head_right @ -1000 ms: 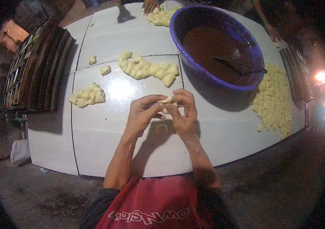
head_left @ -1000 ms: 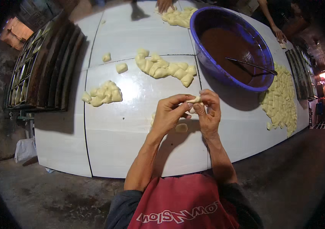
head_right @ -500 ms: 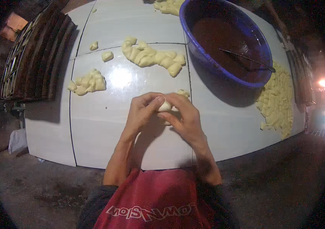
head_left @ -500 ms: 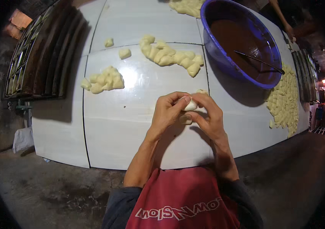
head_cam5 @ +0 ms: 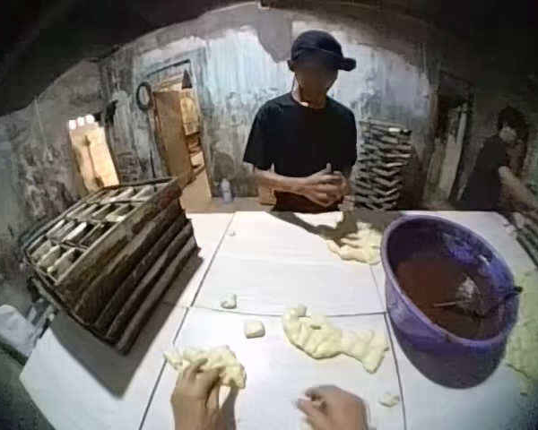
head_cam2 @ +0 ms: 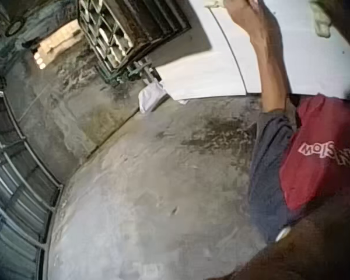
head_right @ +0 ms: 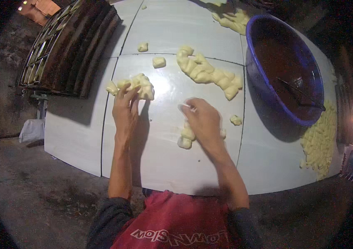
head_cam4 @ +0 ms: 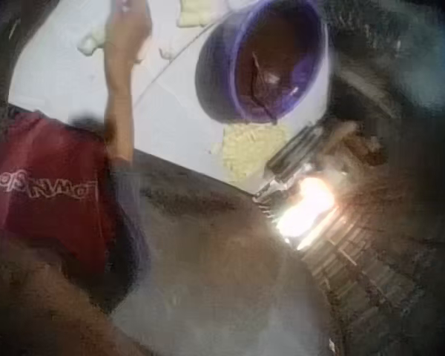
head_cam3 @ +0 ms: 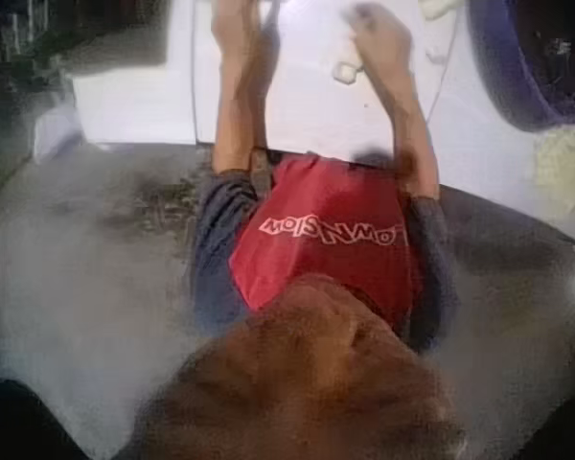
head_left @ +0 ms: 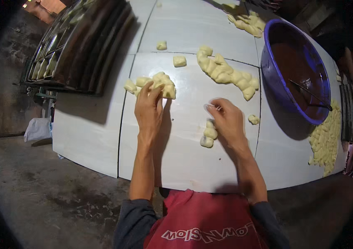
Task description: The person shapes and fills dough pieces with paste by hand on a table, seals them into rolls, and places the dough into baking tins.
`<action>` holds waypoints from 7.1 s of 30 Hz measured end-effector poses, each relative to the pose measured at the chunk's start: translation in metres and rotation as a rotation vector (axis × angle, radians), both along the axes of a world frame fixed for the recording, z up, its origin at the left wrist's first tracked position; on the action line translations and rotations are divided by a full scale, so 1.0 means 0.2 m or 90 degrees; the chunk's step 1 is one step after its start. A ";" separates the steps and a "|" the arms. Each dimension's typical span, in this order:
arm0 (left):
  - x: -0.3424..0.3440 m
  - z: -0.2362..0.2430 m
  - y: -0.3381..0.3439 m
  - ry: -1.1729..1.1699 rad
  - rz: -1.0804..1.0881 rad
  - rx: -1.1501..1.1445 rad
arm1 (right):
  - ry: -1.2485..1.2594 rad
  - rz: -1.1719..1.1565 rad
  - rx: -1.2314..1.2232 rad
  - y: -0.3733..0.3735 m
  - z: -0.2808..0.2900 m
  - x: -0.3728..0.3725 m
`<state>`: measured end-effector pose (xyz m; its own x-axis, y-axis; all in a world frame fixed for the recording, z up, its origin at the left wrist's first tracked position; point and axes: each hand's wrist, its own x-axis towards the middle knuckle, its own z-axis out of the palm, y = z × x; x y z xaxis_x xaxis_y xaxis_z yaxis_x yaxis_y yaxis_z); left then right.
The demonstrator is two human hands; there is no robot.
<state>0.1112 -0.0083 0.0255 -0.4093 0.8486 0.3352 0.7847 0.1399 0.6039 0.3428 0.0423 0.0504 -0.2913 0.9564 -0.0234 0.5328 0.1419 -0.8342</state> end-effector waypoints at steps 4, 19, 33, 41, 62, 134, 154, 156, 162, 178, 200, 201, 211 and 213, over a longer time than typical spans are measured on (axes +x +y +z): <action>-0.15 -0.11 0.13 0.154 -0.138 -0.023 | -0.174 0.092 0.130 0.13 -0.17 -0.46; -0.21 -0.21 0.23 0.215 -0.118 -0.118 | 0.442 0.062 -0.344 0.05 -0.09 -0.11; 0.63 0.12 -0.03 -0.652 -0.301 -0.164 | 0.522 0.048 -0.377 -0.13 -0.01 0.40; 0.88 0.19 -0.02 -0.646 -0.353 -0.183 | 0.394 -0.092 -0.099 -0.22 -0.01 0.56; 1.23 0.19 0.15 -0.731 -0.380 -0.121 | -0.171 -0.047 0.034 0.71 0.39 1.30; 0.87 0.15 0.03 -0.792 -0.324 -0.198 | 0.162 -0.003 0.265 -0.23 0.02 0.55; 0.83 0.11 -0.17 -0.341 -0.333 -0.322 | -0.157 0.028 -0.089 -0.14 -0.01 0.53; 0.73 0.09 -0.16 -0.367 -0.297 -0.326 | -0.163 -0.059 -0.035 -0.13 -0.02 0.51; 0.24 0.05 -0.05 -0.166 0.032 -0.010 | -0.056 -0.004 0.020 0.07 0.09 0.09; -0.20 -0.21 0.19 0.237 -0.058 -0.152 | 0.442 0.032 -0.339 0.41 -0.20 -0.50; 0.74 0.14 0.07 -0.662 -0.309 -0.137 | 0.472 -0.160 -0.119 -0.08 0.03 0.38; 0.81 0.15 0.08 -0.562 -0.301 0.013 | 0.534 -0.175 -0.132 -0.09 0.06 0.41; 1.33 0.21 0.17 -0.667 -0.504 0.220 | 0.791 -0.162 -0.221 -0.10 0.35 0.65; 1.37 0.18 0.17 -0.708 -0.505 0.143 | 0.720 -0.135 -0.230 -0.02 0.38 0.73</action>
